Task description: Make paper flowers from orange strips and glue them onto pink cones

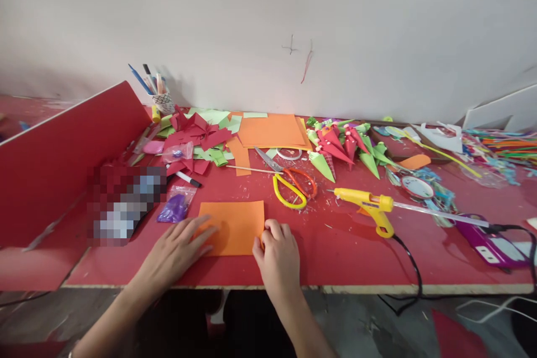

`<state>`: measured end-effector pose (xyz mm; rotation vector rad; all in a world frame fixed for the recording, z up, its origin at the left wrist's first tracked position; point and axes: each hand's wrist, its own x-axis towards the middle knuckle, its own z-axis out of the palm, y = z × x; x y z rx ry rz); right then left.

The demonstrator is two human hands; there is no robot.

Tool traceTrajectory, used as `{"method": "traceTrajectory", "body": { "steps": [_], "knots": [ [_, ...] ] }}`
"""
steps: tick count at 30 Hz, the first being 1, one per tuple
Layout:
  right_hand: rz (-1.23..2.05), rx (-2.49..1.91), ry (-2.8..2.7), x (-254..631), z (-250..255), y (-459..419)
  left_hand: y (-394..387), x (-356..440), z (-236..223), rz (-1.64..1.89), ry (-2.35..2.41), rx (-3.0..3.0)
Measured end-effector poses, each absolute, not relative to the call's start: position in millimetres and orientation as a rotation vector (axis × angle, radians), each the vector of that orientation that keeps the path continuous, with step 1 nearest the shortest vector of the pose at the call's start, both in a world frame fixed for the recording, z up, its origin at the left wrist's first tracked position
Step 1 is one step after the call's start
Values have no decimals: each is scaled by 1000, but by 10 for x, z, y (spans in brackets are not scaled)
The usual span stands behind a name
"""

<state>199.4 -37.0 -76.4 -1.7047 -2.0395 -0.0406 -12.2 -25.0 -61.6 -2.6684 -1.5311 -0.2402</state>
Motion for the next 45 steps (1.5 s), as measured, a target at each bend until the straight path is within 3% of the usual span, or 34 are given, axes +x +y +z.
{"method": "traceTrajectory", "body": {
  "steps": [3,13,45],
  "knots": [
    [-40,-1683,-2053,1999,-759,-367,-200,-73,-570,-143,-1329,-2847],
    [-70,-1711,-2108,2007,-753,-364,-243,219,-727,-191,-1424,-2825],
    [-177,-1889,-2118,1952,-758,-394,-206,-203,-704,-112,-1271,-2724]
  ]
}}
